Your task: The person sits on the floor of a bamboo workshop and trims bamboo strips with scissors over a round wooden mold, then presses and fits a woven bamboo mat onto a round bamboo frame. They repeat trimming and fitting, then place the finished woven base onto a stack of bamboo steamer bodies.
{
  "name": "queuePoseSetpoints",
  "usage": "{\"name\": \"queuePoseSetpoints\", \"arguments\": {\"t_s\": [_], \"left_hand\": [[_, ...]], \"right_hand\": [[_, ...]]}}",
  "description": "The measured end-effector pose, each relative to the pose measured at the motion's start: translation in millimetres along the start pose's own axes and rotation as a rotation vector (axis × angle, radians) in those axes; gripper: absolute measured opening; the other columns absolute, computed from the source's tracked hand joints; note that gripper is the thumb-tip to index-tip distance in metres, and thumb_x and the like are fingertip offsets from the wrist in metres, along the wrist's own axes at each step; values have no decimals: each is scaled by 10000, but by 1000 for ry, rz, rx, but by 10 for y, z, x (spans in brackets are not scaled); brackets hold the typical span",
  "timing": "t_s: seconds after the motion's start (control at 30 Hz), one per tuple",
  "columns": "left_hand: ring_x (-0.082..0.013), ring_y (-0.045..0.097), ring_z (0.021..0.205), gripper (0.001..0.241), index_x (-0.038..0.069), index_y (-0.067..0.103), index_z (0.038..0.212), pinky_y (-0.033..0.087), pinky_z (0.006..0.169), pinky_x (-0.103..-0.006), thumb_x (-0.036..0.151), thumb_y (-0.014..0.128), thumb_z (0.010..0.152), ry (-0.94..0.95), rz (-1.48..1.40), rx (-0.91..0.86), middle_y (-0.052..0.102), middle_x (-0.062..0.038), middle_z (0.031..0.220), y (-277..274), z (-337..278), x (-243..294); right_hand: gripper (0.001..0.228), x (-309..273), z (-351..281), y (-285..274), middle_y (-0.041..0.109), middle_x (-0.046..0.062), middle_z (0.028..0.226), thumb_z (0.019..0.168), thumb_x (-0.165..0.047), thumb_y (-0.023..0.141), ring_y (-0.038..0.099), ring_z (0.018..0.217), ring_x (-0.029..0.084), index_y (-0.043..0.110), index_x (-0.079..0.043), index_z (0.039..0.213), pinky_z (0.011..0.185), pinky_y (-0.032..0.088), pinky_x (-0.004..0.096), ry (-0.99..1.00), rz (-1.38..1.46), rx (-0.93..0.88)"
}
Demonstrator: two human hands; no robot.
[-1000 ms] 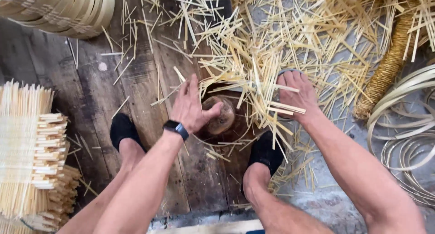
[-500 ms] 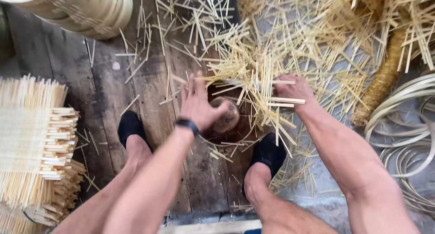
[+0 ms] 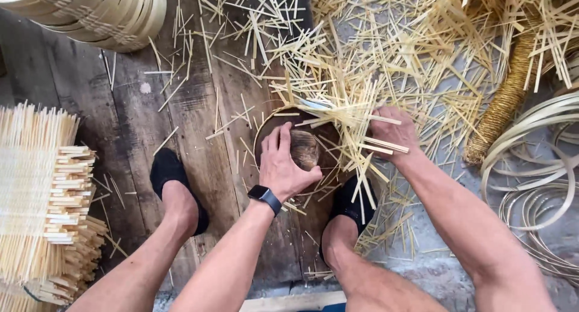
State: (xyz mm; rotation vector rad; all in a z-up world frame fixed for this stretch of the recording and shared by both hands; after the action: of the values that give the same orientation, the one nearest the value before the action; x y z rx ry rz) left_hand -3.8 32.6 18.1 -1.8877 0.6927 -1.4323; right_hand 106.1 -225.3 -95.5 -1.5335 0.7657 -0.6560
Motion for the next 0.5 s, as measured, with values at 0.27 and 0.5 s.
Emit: {"name": "queuePoseSetpoints", "arguments": {"t_s": [0.27,0.5], "left_hand": [[-473,416,1270,1104,211,370,1519,426,1000,-612,306,881,545,-149,92,-62,409,-221,1422,39,-58,79],[-442,438,1286,1063,247,416,1478,460,958,-607,206,855,510,47,155,-253,433,-177,1444,-146,24,1]], "right_hand": [[335,-10,70,-264,636,93,955,757,-287,669,637,961,228,678,-107,1039,859,530,348,-45,-105,-97],[199,236,-22,294,652,61,958,784,-250,659,638,948,229,693,-178,967,843,547,349,-69,14,-121]]}}
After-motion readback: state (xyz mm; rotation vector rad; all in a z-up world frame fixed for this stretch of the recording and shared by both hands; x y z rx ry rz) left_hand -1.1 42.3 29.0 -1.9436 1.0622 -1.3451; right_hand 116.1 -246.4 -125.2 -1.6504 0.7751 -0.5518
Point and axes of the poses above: each hand's wrist, its own z-axis towards the middle knuckle, its own y-axis out of the palm, x = y × z, the point moved 1 cm from there along z, towards the middle knuckle
